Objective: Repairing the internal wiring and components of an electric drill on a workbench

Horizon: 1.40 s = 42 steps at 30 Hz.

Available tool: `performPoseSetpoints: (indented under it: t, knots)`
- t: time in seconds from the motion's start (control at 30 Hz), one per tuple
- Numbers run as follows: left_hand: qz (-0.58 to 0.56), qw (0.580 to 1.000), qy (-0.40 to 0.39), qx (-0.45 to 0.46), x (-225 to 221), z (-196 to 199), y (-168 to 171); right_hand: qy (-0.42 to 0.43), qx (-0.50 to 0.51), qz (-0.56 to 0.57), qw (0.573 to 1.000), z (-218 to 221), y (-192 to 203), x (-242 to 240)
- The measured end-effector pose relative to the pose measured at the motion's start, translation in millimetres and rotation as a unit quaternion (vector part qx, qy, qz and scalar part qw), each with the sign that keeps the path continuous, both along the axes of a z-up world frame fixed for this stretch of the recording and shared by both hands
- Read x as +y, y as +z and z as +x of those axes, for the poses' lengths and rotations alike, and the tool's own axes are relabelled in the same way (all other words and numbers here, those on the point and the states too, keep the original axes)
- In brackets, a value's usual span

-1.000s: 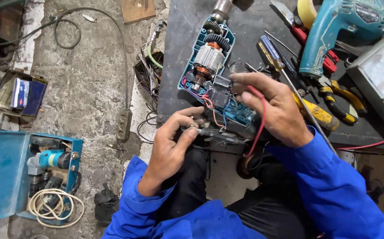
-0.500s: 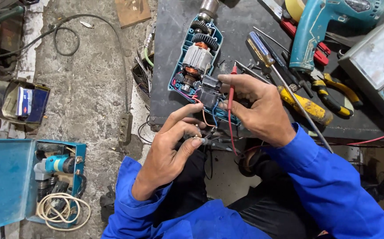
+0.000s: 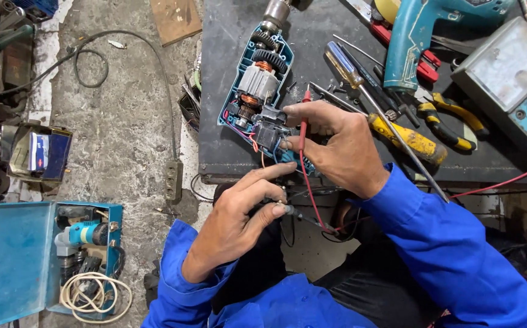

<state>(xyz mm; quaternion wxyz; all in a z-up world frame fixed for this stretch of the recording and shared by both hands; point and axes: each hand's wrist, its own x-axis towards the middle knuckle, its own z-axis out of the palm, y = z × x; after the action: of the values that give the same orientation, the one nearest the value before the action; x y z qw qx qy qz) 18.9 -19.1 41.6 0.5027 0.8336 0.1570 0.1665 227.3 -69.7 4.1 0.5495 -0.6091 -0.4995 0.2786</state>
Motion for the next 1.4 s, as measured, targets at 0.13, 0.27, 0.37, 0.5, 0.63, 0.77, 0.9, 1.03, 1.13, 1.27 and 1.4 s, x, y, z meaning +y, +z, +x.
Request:
performPoseSetpoints:
  t: [0.13,0.27,0.37,0.5,0.63,0.77,0.9,1.03,1.13,1.27,1.4]
  knots:
    - [-0.004,0.998,-0.038,-0.043,1.1,3.5,-12.9,-0.002,-0.006,0.003,1.000,-1.0,-1.4,-1.1]
    - [-0.041,0.994,-0.004,-0.102,2.2,3.8,-27.6,0.000,0.004,0.003,1.000,0.0,-3.5,-1.3]
    - [-0.056,0.988,0.013,-0.144,1.0,1.6,-34.6,0.008,-0.003,0.007,1.000,1.9,-3.2,-3.7]
    - [-0.132,0.969,0.032,-0.206,0.4,-4.7,-40.9,0.029,0.028,0.006,0.999,1.7,2.3,-5.5]
    - [-0.186,0.953,0.028,-0.236,3.4,-7.4,-50.9,0.066,0.054,0.024,0.996,10.6,10.0,-12.7]
    - [-0.232,0.934,0.050,-0.267,3.3,-5.6,-56.7,0.025,0.112,-0.014,0.993,9.6,20.8,-17.7]
    - [-0.296,0.902,0.068,-0.308,5.7,-5.7,-64.1,-0.034,0.020,0.001,0.999,3.1,16.1,-20.1]
    - [-0.280,0.901,0.076,-0.323,11.3,-3.5,-69.3,-0.010,0.006,0.000,1.000,2.2,14.2,-22.4]
    - [-0.283,0.897,0.082,-0.330,11.7,-3.4,-70.5,0.009,-0.022,0.031,0.999,-0.5,12.3,-24.2]
    - [-0.310,0.880,0.088,-0.348,11.7,-5.2,-71.0,-0.010,0.004,0.059,0.998,-3.5,13.9,-28.6]
    - [-0.315,0.878,0.090,-0.350,14.4,-6.0,-73.8,-0.008,0.001,0.071,0.997,-2.7,11.4,-31.4]
